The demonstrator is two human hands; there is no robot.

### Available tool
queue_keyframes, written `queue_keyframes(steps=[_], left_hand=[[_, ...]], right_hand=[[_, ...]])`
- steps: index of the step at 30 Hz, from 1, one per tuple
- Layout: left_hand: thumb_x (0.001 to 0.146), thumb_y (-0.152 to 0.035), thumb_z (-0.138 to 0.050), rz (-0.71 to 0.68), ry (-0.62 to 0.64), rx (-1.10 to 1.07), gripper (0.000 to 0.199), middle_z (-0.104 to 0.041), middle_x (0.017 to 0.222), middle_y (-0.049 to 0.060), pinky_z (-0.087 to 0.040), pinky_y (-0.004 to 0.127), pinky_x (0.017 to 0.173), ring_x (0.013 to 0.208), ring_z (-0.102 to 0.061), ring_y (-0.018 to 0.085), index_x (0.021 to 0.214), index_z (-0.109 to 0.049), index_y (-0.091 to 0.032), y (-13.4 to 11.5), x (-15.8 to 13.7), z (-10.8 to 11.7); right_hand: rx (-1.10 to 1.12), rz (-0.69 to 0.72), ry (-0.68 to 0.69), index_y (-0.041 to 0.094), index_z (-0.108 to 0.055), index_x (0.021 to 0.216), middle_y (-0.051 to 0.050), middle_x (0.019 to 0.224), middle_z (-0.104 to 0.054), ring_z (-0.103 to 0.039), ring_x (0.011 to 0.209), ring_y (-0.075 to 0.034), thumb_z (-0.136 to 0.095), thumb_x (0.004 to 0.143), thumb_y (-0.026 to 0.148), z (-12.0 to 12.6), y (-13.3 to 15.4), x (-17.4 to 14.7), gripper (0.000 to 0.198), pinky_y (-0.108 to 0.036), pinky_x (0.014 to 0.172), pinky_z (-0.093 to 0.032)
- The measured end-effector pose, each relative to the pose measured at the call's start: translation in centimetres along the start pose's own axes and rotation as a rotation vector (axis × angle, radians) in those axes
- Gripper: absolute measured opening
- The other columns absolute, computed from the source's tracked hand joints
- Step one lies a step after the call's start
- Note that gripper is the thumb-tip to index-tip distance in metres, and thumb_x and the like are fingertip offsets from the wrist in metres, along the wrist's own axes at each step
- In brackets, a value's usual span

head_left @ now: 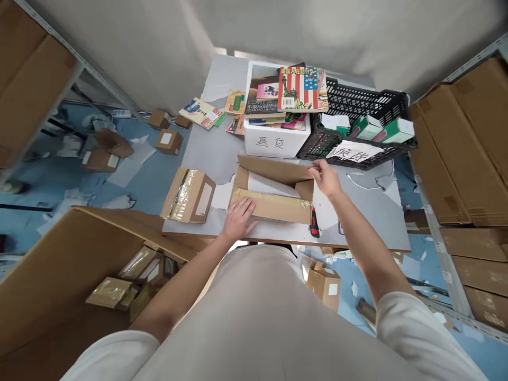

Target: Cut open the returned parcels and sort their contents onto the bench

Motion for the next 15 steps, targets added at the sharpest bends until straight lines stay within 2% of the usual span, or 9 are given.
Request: queue_keyframes(steps=[3, 5, 8, 12, 15], left_hand=[[0.088, -0.053, -0.047, -0.003, -0.033, -0.054, 0.064, -0.048, 0.144, 0.018, -0.033, 0.047, 0.111, 0.138, -0.040, 0.030, 0.139, -0.048, -0.014, 0.4, 0.0, 0.8], [0.087, -0.055, -0.048, 0.027, -0.059, -0.096, 0.067, -0.048, 0.144, 0.018, -0.036, 0.046, 0.110, 0.137, -0.041, 0.029, 0.139, -0.047, -0.014, 1.6, 1.1, 2.3], [0.086, -0.059, -0.045, 0.077, -0.049, -0.096, 0.073, -0.039, 0.151, 0.016, -0.034, 0.047, 0.112, 0.140, -0.036, 0.029, 0.143, -0.041, -0.015, 4.9, 4.9, 5.5], [0.095, -0.045, -0.022, -0.051, 0.103, -0.029, 0.065, -0.026, 0.158, 0.014, -0.024, 0.044, 0.118, 0.148, -0.017, 0.025, 0.148, -0.032, -0.008, 9.6, 11.9, 8.6], [0.095, -0.038, -0.020, -0.155, 0.281, 0.046, 0.063, -0.027, 0.157, 0.014, -0.019, 0.042, 0.119, 0.148, -0.016, 0.025, 0.147, -0.032, -0.005, 11.5, 15.4, 8.5]], right_hand=[[0.107, -0.166, -0.171, 0.009, -0.046, 0.132, -0.015, 0.114, -0.064, -0.061, 0.091, -0.020, -0.054, 0.085, 0.033, -0.9, -2.0, 3.0, 0.053, -0.032, 0.083, -0.048], [0.140, -0.198, -0.178, 0.007, -0.049, 0.130, -0.017, 0.118, -0.061, -0.059, 0.099, -0.021, -0.052, 0.083, 0.030, -2.1, -2.7, 3.8, 0.052, -0.032, 0.086, -0.048], [0.154, -0.142, -0.112, 0.006, -0.051, 0.131, -0.019, 0.125, -0.057, -0.055, 0.108, -0.021, -0.046, 0.085, 0.027, -3.5, -3.2, 3.4, 0.051, -0.033, 0.092, -0.046], [0.062, -0.069, -0.026, 0.009, -0.037, 0.145, -0.019, 0.132, -0.053, -0.051, 0.117, -0.024, -0.039, 0.089, 0.024, -3.1, -2.8, 1.4, 0.058, -0.040, 0.098, -0.044], [-0.162, 0.004, -0.078, 0.013, -0.034, 0.148, -0.021, 0.147, -0.038, -0.036, 0.134, -0.031, -0.043, 0.088, 0.024, -1.6, -1.1, -0.8, 0.061, -0.051, 0.105, -0.034]])
Point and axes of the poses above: each hand's wrist, its own x-axis towards the middle knuckle, its own z-axis out of the back of the hand, y = z × x, the point moved 1 cm from there along x, towards the middle knuckle
